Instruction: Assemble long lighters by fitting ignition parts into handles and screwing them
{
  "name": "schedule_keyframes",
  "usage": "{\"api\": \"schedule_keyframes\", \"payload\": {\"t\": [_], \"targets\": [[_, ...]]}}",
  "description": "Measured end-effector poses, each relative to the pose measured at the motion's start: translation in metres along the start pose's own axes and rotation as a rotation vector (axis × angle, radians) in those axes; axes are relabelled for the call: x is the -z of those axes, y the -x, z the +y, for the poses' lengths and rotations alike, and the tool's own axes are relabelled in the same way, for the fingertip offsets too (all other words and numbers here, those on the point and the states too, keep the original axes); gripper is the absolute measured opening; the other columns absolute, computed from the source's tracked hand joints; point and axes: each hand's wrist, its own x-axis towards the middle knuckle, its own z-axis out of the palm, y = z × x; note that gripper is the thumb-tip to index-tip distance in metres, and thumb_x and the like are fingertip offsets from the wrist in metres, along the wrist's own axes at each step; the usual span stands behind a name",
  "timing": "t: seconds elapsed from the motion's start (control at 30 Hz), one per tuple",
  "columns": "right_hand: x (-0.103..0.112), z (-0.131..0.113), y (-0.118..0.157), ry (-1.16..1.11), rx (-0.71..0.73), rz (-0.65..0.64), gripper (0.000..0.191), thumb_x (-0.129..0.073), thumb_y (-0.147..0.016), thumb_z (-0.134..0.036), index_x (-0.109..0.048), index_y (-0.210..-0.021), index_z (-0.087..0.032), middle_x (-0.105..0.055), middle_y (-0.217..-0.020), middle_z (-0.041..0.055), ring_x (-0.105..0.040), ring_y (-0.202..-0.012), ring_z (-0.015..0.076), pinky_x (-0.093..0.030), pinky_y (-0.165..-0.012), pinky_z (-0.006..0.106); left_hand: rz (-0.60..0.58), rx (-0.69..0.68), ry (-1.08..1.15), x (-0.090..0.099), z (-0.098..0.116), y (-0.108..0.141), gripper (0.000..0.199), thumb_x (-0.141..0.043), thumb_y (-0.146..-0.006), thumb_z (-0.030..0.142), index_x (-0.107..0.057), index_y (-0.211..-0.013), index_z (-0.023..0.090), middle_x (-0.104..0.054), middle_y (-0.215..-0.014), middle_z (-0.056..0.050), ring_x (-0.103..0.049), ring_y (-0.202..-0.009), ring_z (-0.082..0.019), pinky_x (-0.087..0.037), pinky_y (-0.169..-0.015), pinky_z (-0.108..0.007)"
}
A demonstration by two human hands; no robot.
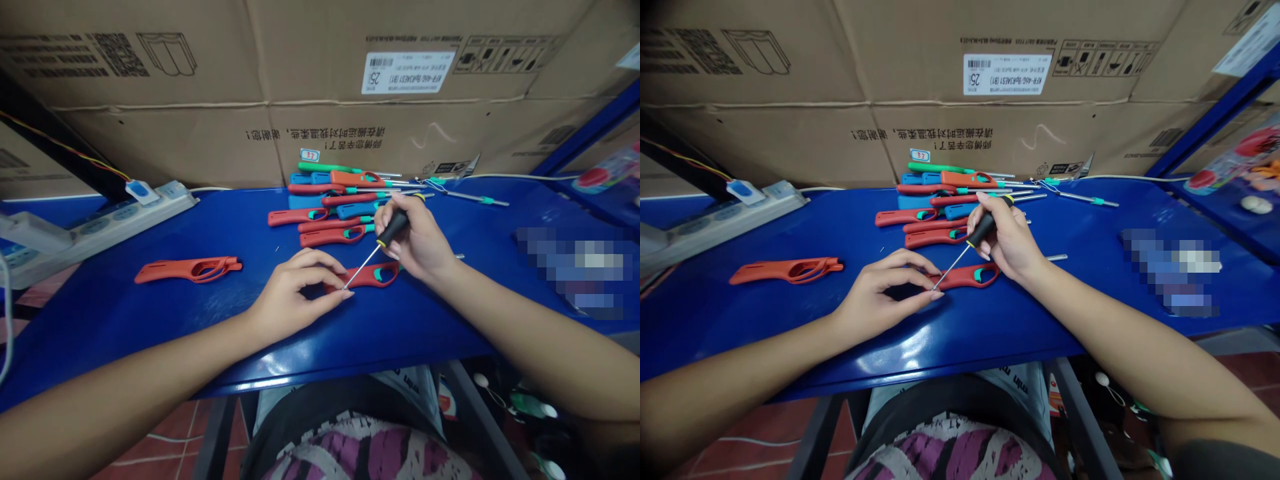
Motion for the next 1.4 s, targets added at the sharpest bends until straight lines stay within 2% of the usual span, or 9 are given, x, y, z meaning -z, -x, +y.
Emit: {"api": "schedule_keyframes", "payload": {"t": [0.23, 0.47, 0.57, 0.67, 0.77, 0.83, 1.07, 1.23, 1.4], "targets": [[0.000, 0.001, 0.001, 0.037, 0.037, 0.000, 0.044, -0.072, -0.080, -0.053, -0.057, -0.058, -0.018, -0.058, -0.056, -0.0033, -0.040, -0.031, 0.0043, -0.031, -0.027, 0.019, -0.002, -0.002, -0.002, 0.000, -0.001, 0.000, 0.002, -0.079, -0.083, 0.020, -0.078, -0.084, 0.019, -0.073, -0.098, -0.006, -0.070, -0.094, -0.018, -0.054, -0.091, -0.035], [-0.012, -0.013, 0.014, 0.367, 0.332, -0.063, 0.023, -0.067, -0.090, -0.044, -0.064, -0.085, -0.021, -0.063, -0.061, -0.0044, -0.045, -0.034, 0.0057, -0.035, -0.030, 0.019, -0.013, 0.052, 0.008, -0.004, 0.000, 0.002, 0.003, -0.079, -0.082, 0.018, -0.078, -0.080, 0.020, -0.074, -0.099, -0.006, -0.069, -0.094, -0.019, -0.055, -0.091, -0.038], [-0.022, -0.020, 0.019, 0.569, 0.580, -0.080, 0.033, -0.076, -0.084, -0.038, -0.062, -0.110, -0.025, -0.070, -0.082, -0.0010, -0.061, -0.055, 0.0105, -0.052, -0.049, 0.023, -0.024, 0.052, 0.020, -0.006, 0.002, 0.004, 0.002, -0.079, -0.082, 0.019, -0.079, -0.080, 0.021, -0.074, -0.100, -0.006, -0.069, -0.094, -0.020, -0.056, -0.090, -0.038], [-0.027, -0.026, 0.018, 0.711, 0.781, -0.257, 0.049, -0.080, -0.079, -0.031, -0.059, -0.123, -0.027, -0.068, -0.115, 0.0041, -0.070, -0.080, 0.0169, -0.060, -0.075, 0.032, -0.024, 0.039, 0.009, -0.007, 0.004, 0.005, 0.002, -0.078, -0.083, 0.020, -0.079, -0.081, 0.021, -0.075, -0.102, -0.006, -0.068, -0.097, -0.021, -0.055, -0.091, -0.040], [-0.028, -0.031, 0.015, 0.746, 0.733, -0.500, 0.046, -0.067, -0.088, -0.025, -0.055, -0.131, -0.028, -0.066, -0.116, 0.0047, -0.071, -0.090, 0.0197, -0.059, -0.086, 0.038, -0.037, 0.042, 0.012, -0.008, 0.004, 0.005, 0.003, -0.078, -0.083, 0.022, -0.079, -0.081, 0.021, -0.075, -0.102, -0.007, -0.068, -0.099, -0.022, -0.055, -0.091, -0.040], [-0.027, -0.030, 0.014, 0.711, 0.658, -0.555, 0.051, -0.063, -0.090, -0.024, -0.048, -0.139, -0.028, -0.066, -0.113, 0.0048, -0.071, -0.093, 0.0210, -0.060, -0.085, 0.038, -0.034, 0.071, 0.034, -0.008, 0.003, 0.005, 0.003, -0.078, -0.084, 0.023, -0.079, -0.082, 0.021, -0.075, -0.102, -0.007, -0.068, -0.099, -0.022, -0.055, -0.093, -0.041], [-0.019, -0.011, 0.018, 0.543, 0.734, -0.237, 0.050, -0.074, -0.085, -0.028, -0.053, -0.130, -0.031, -0.059, -0.133, 0.0065, -0.070, -0.084, 0.0178, -0.062, -0.070, 0.032, -0.004, 0.049, 0.056, -0.006, -0.003, 0.001, 0.005, -0.075, -0.087, 0.020, -0.079, -0.089, 0.022, -0.076, -0.105, -0.006, -0.069, -0.102, -0.022, -0.053, -0.097, -0.042], [-0.016, -0.015, 0.018, 0.536, 0.512, -0.321, 0.054, -0.069, -0.089, -0.038, -0.049, -0.139, -0.035, -0.066, -0.122, 0.0034, -0.070, -0.078, 0.0167, -0.061, -0.061, 0.029, -0.095, -0.055, -0.002, -0.005, -0.001, 0.002, 0.009, -0.071, -0.090, 0.019, -0.079, -0.095, 0.022, -0.076, -0.108, -0.007, -0.066, -0.101, -0.021, -0.053, -0.096, -0.040], [-0.017, -0.017, 0.020, 0.529, 0.540, -0.286, 0.053, -0.072, -0.086, -0.036, -0.052, -0.135, -0.035, -0.066, -0.124, 0.0036, -0.072, -0.083, 0.0176, -0.063, -0.065, 0.028, -0.106, -0.055, -0.023, -0.003, 0.000, 0.003, 0.008, -0.070, -0.091, 0.021, -0.077, -0.096, 0.021, -0.075, -0.113, -0.007, -0.066, -0.107, -0.022, -0.053, -0.098, -0.042]]}}
